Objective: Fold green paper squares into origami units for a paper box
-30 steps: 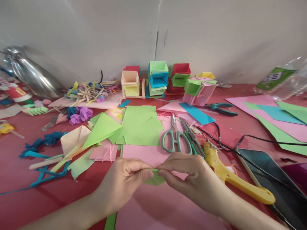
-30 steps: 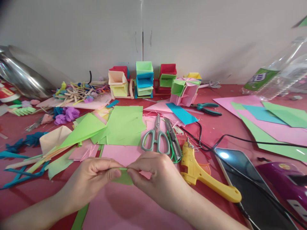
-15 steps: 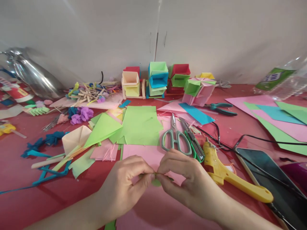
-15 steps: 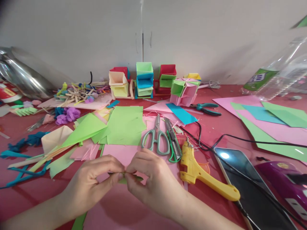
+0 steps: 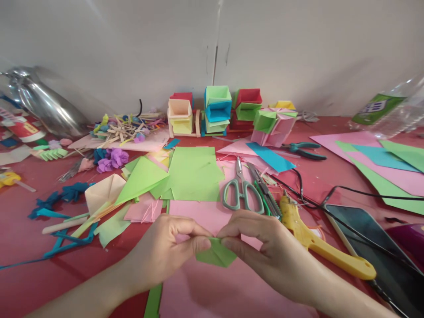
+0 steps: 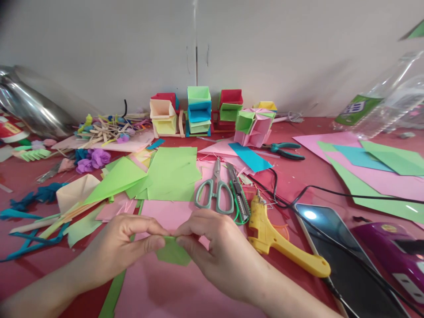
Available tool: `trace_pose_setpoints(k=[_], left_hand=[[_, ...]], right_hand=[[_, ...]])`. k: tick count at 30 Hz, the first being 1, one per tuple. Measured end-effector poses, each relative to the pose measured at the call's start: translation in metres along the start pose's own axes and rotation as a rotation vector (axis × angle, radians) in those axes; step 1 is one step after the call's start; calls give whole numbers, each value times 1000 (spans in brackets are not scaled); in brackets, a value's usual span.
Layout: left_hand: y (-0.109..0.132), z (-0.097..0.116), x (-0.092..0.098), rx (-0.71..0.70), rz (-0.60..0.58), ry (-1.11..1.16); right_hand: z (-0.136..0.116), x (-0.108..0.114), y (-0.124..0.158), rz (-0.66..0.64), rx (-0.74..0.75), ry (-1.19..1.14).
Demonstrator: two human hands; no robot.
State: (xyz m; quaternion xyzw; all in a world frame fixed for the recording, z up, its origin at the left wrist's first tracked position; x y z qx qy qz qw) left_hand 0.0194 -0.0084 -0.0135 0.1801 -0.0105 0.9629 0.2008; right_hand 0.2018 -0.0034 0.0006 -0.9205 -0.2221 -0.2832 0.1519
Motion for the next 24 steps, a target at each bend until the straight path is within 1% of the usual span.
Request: trace_pose_setpoints(k=[2,4,7,8,9,10,11,12,13,14,15,17,18,21,23,24], left_hand=[[0,0,1,14,14,10],[-1,-2,2,27,52,28],[-2,-8,-1,90,45,126],[-3,-11,-1,105,52,161],[-3,-14,-2,102,88,181],[-2,-16,-1,80,156,183],[-1,-16,-1,45,235,168],[0,-17,-1,11,286,146],[2,-16,-2,-13,288,133],[3,-15,-4,-23,244,136],[5,-13,-7,-19,167,155],[7,-10,-13,2,44,230],[7,-8,-15,17,30,270],[5,-8,-17,64,73,342],[2,-10,-16,88,101,344],[1,-11,-15,92,118,340]], right_hand=[[2,-1,-1,15,-32,-28],[4,-3,-2,14,-74,-65],[5,-3,-3,22,-108,-72],[6,-3,-4,46,-103,-58],[6,-1,-4,95,-78,-33],[6,0,-4,167,-34,6],[6,2,-4,261,32,59],[5,4,-4,362,117,124],[4,4,-3,451,213,196],[3,4,-1,512,308,266],[2,2,0,531,393,328],[1,-5,3,477,510,420],[-1,-8,4,421,541,449],[-5,-15,6,257,565,472],[-7,-14,5,202,546,422],[-7,-12,5,203,532,382]])
Point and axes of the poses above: each hand's wrist, its own y-axis away from the middle knuckle, its own x-axis out of the back of the hand, z = x × y, the point moved 2 cm from there along -y, towards the middle knuckle, and after that the axes turned 3 degrees about z, right-handed, at the moved point
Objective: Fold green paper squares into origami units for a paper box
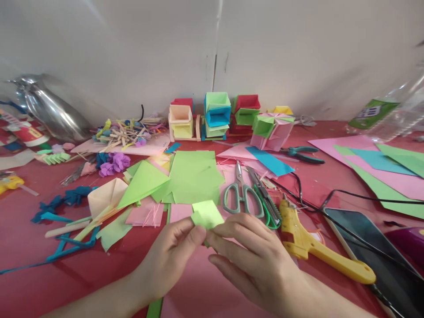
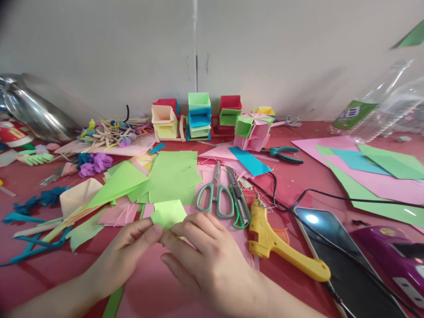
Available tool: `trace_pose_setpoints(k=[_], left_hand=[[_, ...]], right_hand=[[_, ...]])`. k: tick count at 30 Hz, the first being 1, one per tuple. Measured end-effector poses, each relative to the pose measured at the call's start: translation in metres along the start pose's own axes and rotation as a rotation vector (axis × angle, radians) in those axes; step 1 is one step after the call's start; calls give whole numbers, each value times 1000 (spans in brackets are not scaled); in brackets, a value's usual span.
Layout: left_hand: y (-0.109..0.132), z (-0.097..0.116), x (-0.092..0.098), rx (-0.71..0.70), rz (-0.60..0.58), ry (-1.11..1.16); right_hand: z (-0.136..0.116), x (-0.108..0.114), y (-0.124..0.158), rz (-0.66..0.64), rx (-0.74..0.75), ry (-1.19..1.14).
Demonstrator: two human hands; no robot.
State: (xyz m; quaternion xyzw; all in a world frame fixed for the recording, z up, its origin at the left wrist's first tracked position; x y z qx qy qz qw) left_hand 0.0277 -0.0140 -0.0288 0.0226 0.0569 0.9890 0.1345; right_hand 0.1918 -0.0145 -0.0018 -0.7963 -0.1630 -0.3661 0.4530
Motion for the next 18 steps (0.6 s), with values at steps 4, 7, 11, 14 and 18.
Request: trace_pose_setpoints(k=[4,7,11,14,18], left_hand=[[-4,-2,6,-2,27,-15],[-5,-3,6,25,-32,-9],[-5,-4,3,86,-118,87],[-7,-6,3,111,-109,101],[-9,-9,5,137,-46,32]], right_hand=[[14,6,1,161,-238,-111],[27,3,3,142,-552,-361],[30,-7,4,12,-771,-661],[26,-10,3,2,-779,-641],[25,-11,4,39,-699,-543]])
Point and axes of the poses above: each hand's wrist, its own y-axis away from the middle knuckle, its own x-axis out of the back of the hand, z = x × y, the point moved 2 cm from there along -y, towards the middle knuckle, and after that the axes turned 3 degrees about z, right-handed, at the moved point
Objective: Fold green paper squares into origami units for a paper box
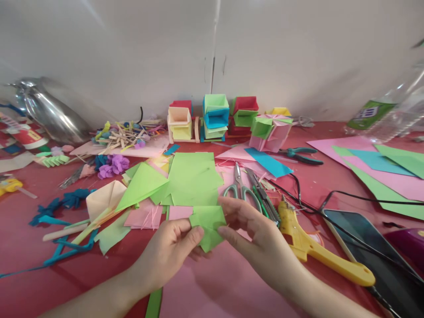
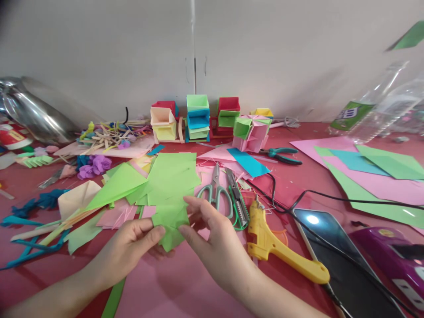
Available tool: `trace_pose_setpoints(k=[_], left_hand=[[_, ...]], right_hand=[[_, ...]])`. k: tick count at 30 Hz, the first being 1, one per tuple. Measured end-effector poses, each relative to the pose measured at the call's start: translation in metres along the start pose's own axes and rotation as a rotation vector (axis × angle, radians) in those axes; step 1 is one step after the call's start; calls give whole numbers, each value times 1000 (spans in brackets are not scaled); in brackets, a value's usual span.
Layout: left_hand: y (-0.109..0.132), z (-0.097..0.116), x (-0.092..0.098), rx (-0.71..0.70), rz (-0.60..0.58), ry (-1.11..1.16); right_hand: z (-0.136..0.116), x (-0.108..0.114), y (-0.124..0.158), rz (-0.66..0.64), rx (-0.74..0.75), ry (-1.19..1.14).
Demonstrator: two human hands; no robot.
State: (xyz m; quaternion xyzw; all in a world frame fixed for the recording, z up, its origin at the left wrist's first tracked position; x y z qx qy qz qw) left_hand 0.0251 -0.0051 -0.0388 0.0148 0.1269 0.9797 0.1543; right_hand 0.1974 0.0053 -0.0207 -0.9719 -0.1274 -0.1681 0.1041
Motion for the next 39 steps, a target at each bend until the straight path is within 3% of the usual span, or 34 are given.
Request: trace_pose_setpoints(k=[6,15,20,23,30,35,39], left_hand=[[0,-1,-1,-49,-6,21],[0,-1,-3,-80,-29,37],[-1,0,-5,-64,-17,84],[3,0,-9,-61,-28,142],[7,-1,-12,-40,-194,311],[-1,-4,-5,34,-107,433],[-3,-2,-2,39,-53,373]], right_hand=[[-3,4,1,153,245,204],[-4,0,2,48,325,237],[-14,-1,6,157,461,467],[-21,-7,7,134,553,542],[-17,-7,3,85,514,491],[-15,-5,3,-25,577,460],[-16,-2,2,16,544,495]])
Point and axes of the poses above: each hand's wrist, its own y-axis away from the middle knuckle, its own x-axis out of the back of the hand, z = x × y, the point moved 2 cm from there along -y, towards the middle knuckle, and after that the axes turned 3 degrees about z, right-handed, at the moved point
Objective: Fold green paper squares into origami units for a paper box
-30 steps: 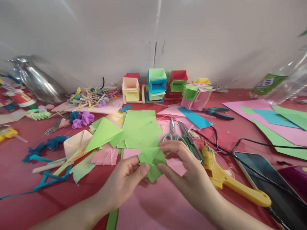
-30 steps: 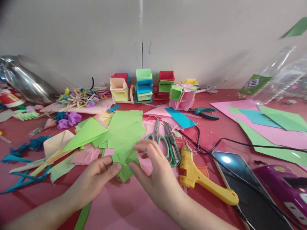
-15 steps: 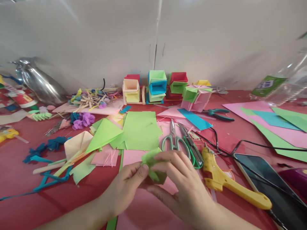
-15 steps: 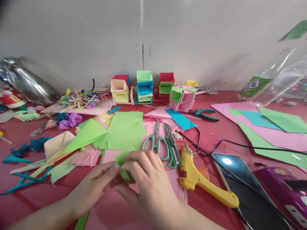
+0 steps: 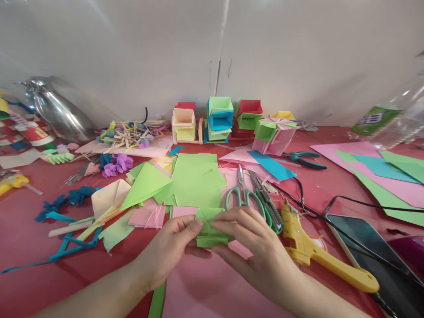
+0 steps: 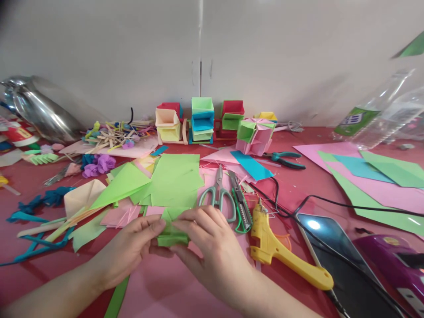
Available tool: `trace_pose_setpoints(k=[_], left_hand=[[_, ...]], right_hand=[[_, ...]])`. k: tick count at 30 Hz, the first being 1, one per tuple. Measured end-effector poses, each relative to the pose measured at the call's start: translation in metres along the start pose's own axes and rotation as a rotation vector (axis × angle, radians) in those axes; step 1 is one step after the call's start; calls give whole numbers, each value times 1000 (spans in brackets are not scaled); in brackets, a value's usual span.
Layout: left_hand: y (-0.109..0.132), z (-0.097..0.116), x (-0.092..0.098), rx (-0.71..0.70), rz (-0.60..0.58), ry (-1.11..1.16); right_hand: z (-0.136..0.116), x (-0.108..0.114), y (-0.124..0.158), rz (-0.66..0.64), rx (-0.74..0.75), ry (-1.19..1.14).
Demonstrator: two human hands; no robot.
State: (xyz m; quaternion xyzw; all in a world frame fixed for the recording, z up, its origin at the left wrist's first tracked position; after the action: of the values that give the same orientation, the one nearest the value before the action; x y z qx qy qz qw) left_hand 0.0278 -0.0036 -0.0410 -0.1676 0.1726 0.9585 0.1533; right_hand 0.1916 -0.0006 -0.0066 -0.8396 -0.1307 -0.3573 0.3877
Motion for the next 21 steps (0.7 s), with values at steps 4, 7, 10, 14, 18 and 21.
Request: trace_pose_setpoints(k=[4,7,10,14,18,21], left_hand=[[1,3,-2,-25,-19,7],[1,4,-3,-32,-23,27],[1,3,-3,-29,-47,16],[2,3,-4,-21,-88,32],[3,3,-5,-3,-91,34],[3,2,-5,9,-96,37]], right_hand=[[2,2,-1,-4,-7,25],[3,2,-1,2,-17,9],[3,2,-2,24,-58,-31],[2,-1,-1,13,-150,-77],[2,-3,-1,-8,-196,-96],[2,-3,-1,-25,-225,-108]])
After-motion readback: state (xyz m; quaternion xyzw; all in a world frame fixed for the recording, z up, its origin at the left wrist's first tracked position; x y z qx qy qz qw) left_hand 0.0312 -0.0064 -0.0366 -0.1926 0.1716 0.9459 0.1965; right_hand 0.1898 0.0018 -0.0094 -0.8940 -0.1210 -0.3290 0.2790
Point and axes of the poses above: each hand's wrist, its own y-axis away from the middle knuckle, its own x-axis out of the back of the hand, z = x × y, the point moved 2 cm from there along -y, towards the middle knuckle, and after that the axes turned 3 degrees about z, right-handed, at the moved point
